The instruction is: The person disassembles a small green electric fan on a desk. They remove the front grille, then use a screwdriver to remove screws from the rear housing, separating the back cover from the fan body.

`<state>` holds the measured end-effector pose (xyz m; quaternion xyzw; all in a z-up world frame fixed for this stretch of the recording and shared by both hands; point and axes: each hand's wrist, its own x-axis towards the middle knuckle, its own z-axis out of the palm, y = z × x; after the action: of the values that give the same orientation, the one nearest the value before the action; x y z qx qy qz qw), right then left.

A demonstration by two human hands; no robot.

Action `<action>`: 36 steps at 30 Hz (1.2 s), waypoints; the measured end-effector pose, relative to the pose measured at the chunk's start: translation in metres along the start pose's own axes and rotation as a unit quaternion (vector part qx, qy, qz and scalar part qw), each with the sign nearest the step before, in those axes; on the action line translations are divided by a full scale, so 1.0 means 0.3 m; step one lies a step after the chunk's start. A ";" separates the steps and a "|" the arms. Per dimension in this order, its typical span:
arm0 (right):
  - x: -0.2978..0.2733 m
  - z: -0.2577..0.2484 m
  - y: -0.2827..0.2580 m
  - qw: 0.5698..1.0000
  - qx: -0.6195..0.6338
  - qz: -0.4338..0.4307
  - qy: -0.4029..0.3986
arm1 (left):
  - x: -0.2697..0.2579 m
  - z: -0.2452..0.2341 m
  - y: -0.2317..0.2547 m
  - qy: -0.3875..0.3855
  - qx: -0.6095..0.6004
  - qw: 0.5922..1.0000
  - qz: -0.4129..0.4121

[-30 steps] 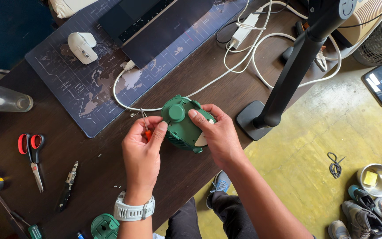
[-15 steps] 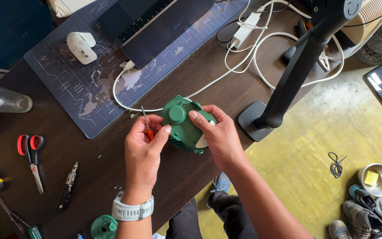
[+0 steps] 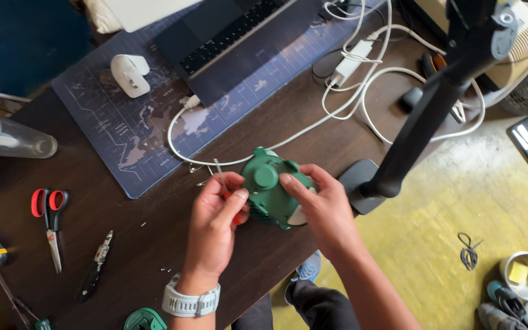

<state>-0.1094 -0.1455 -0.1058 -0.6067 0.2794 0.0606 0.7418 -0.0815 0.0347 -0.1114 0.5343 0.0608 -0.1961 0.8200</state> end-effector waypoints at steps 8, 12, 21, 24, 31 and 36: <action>0.009 -0.034 0.007 0.983 0.150 0.073 -0.073 | -0.119 0.013 0.335 -0.080 0.492 0.860 0.111; -0.003 -0.017 0.029 0.983 0.153 0.059 -0.080 | -0.142 0.051 0.492 -0.068 0.698 0.713 0.013; -0.011 0.005 0.046 0.989 0.141 0.030 -0.035 | -0.113 0.157 0.483 -0.191 0.727 0.631 0.193; -0.015 0.003 0.036 0.989 0.142 0.028 -0.034 | -0.099 0.159 0.464 -0.211 0.741 0.617 0.161; -0.028 0.001 0.022 0.992 0.120 0.028 -0.030 | -0.089 0.165 0.466 -0.211 0.763 0.601 0.111; -0.025 0.014 0.027 0.992 0.119 0.024 -0.029 | -0.084 0.194 0.478 -0.211 0.750 0.618 0.108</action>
<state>-0.1177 -0.1377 -0.1089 -0.5053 0.2774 0.0624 0.8148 -0.0555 0.0394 0.0432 0.9101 -0.3400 -0.1906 0.1404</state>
